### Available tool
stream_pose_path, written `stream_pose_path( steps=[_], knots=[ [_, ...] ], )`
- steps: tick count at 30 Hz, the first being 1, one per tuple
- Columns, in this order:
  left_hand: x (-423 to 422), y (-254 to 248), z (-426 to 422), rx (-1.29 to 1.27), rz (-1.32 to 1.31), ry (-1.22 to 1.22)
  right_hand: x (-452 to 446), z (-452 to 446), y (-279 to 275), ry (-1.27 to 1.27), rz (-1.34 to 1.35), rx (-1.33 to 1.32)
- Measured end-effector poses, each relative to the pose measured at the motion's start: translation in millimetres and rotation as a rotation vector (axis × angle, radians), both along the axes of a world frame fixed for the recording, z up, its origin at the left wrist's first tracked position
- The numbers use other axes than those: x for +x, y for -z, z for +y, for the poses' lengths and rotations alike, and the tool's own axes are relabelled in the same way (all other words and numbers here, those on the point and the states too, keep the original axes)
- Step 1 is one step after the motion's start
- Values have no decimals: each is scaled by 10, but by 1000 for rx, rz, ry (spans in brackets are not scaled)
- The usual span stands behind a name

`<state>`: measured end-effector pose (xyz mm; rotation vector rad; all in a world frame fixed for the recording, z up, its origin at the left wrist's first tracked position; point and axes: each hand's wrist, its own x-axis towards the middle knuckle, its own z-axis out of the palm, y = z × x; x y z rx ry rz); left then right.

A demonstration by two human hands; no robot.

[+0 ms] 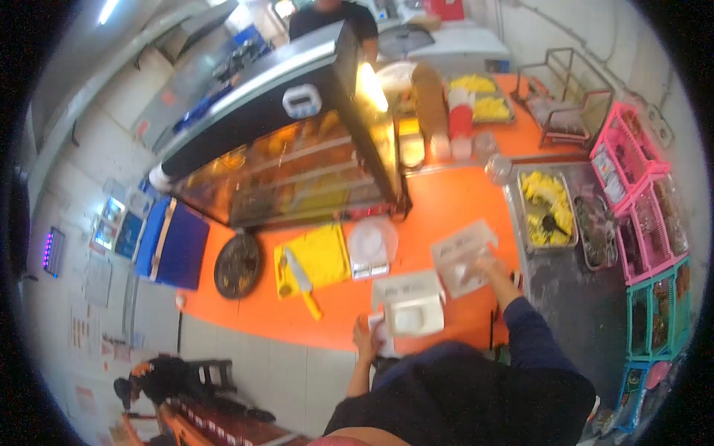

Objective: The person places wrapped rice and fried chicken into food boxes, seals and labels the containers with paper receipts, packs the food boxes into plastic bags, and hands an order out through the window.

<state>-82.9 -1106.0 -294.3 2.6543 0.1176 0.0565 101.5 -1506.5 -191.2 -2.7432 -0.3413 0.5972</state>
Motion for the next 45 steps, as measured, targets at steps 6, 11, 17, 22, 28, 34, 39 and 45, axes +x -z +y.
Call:
stream_pose_path(
  steps=[6, 11, 17, 22, 28, 34, 39, 45],
  knots=[
    [39, 198, 37, 53, 106, 72, 65, -81, 77, 31, 35, 140],
    [153, 216, 37, 82, 119, 124, -108, -153, 184, 110, -29, 290],
    [204, 331, 144, 155, 77, 132, -292, 14, 251, 233, -203, 319],
    [163, 229, 68, 118, 119, 93, -353, 370, 372, 232, -286, -48],
    [174, 242, -23, 179, 71, 88, -289, 319, 472, 293, -186, 1],
    [187, 439, 49, 254, 100, 104, -309, 365, 1204, 439, -623, -177],
    [168, 187, 12, 182, 128, 96, -328, 511, 912, 374, -511, -204],
    [219, 61, -15, 86, 31, 83, -572, 480, 84, 352, -649, -90]
  ],
)
